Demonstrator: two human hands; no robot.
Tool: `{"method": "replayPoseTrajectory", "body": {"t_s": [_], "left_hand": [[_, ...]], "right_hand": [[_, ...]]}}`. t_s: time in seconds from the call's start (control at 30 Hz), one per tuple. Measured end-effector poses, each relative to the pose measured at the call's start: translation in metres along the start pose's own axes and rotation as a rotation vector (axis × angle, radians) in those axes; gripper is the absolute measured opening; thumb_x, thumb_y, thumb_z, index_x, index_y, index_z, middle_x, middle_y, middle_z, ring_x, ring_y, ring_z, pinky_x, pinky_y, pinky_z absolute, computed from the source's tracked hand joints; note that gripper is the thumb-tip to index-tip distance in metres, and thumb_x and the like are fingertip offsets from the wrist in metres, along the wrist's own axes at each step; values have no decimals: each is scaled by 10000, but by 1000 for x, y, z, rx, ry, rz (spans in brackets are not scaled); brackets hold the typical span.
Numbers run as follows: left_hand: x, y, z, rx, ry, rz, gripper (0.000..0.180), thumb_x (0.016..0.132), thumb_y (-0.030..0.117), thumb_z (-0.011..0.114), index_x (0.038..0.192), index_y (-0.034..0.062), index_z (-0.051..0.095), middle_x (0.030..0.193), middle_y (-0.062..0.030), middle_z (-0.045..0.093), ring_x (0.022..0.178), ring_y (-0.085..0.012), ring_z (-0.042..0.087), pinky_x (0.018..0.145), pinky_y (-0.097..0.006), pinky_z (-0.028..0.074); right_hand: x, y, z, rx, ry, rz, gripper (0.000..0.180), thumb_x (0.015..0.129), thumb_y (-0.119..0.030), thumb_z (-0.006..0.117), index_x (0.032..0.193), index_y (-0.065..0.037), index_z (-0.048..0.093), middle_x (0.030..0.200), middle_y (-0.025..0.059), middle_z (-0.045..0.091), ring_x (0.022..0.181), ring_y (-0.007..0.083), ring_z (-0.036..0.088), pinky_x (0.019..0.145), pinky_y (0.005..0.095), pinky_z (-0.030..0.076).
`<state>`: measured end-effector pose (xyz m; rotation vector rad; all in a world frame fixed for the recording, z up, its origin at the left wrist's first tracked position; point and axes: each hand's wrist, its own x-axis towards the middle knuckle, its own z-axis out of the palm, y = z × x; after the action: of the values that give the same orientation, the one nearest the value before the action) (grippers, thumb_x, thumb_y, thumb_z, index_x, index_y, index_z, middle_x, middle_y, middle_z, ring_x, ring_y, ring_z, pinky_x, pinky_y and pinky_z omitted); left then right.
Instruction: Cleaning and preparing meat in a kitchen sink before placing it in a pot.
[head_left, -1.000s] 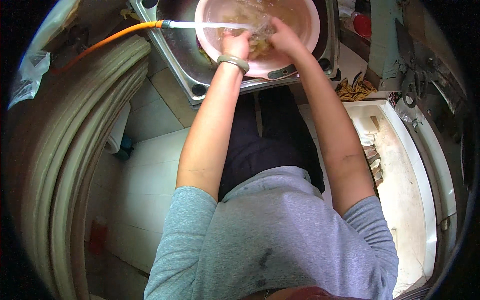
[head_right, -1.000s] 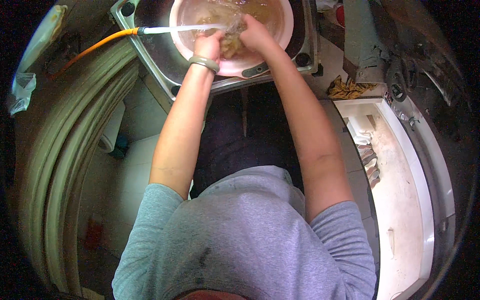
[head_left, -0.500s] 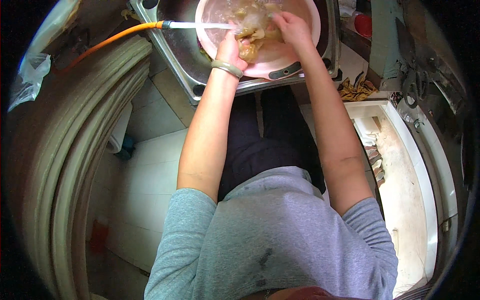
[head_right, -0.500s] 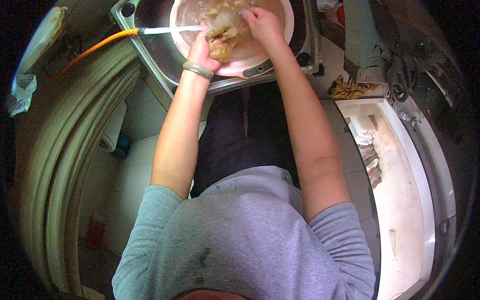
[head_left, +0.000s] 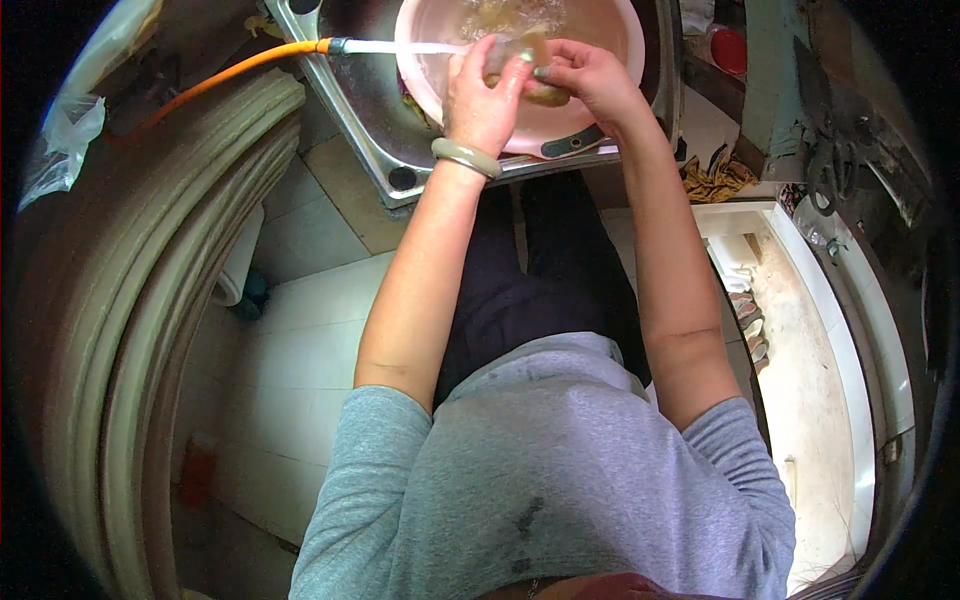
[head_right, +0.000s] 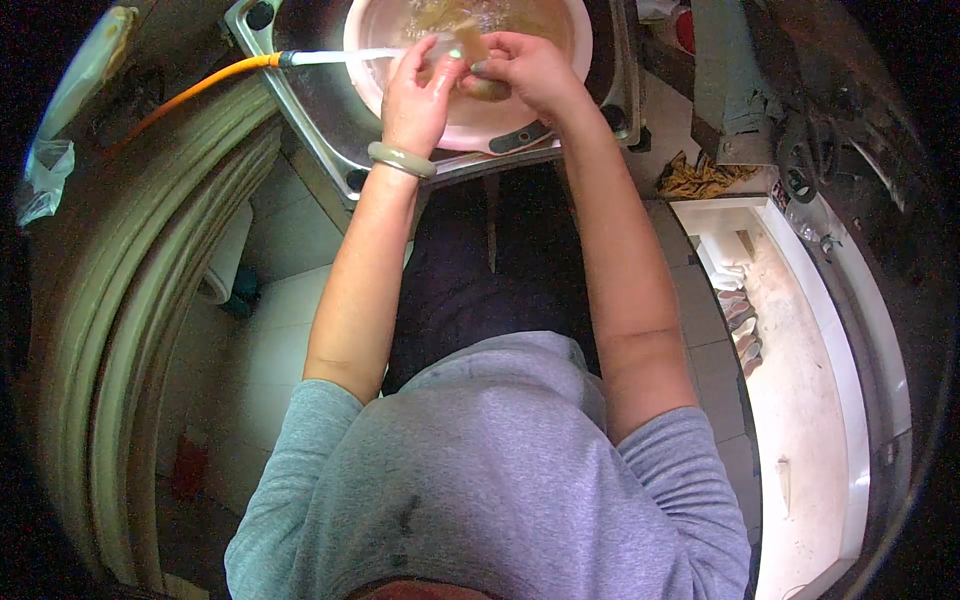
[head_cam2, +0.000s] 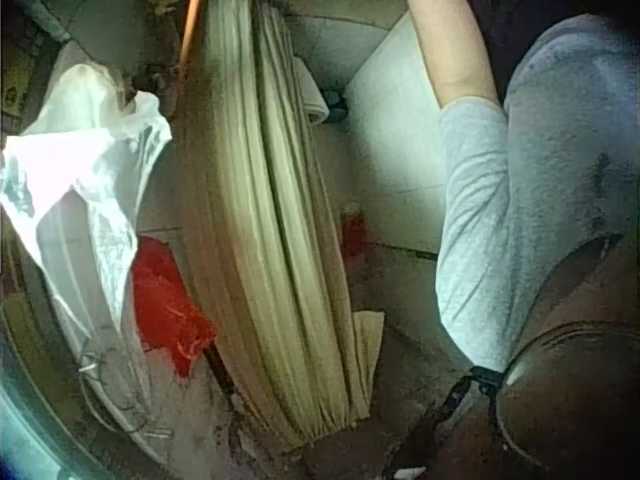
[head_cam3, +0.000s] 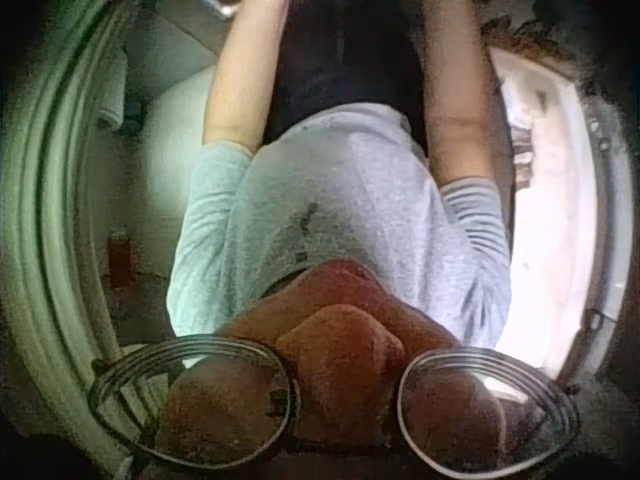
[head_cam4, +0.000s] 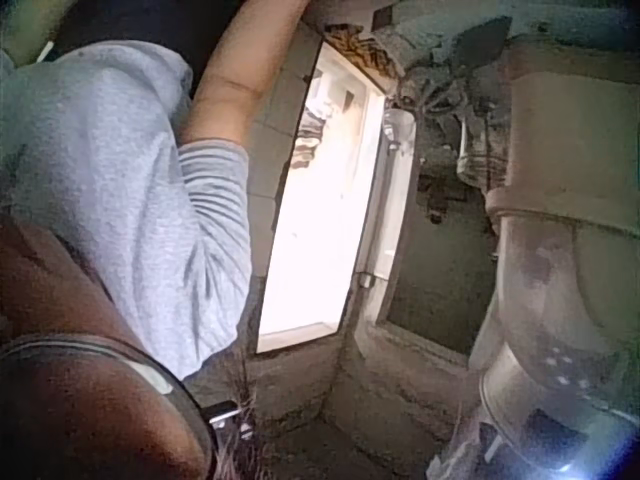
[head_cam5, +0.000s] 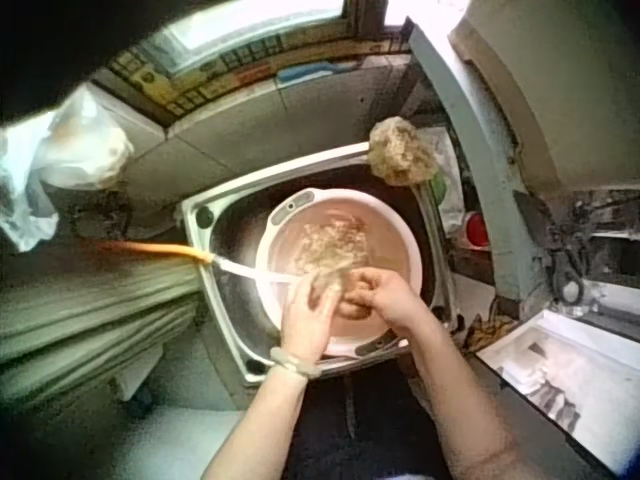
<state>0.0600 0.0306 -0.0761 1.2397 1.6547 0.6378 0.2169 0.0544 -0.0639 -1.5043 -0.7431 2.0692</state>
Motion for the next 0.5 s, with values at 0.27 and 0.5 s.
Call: {"method": "replayPoseTrajectory", "body": {"t_s": [0.27,0.5], "left_hand": [[19,20,-17,-718,-327,-346,262,923,205,472,1076,20,578,992,-102,642,876,-159,596,784,-267,478],[13,-2,-25,-740,-443,-356,351,950,253,418,1101,-41,537,1073,-162,606,975,-210,588,871,-299,447]], "right_hand": [[2,-3,14,-242,-287,227,282,874,-318,574,872,-37,601,752,21,610,623,72,563,642,216,466],[13,34,14,-356,-207,30,401,873,-395,542,873,-4,630,710,38,616,652,129,592,614,257,466]]}}
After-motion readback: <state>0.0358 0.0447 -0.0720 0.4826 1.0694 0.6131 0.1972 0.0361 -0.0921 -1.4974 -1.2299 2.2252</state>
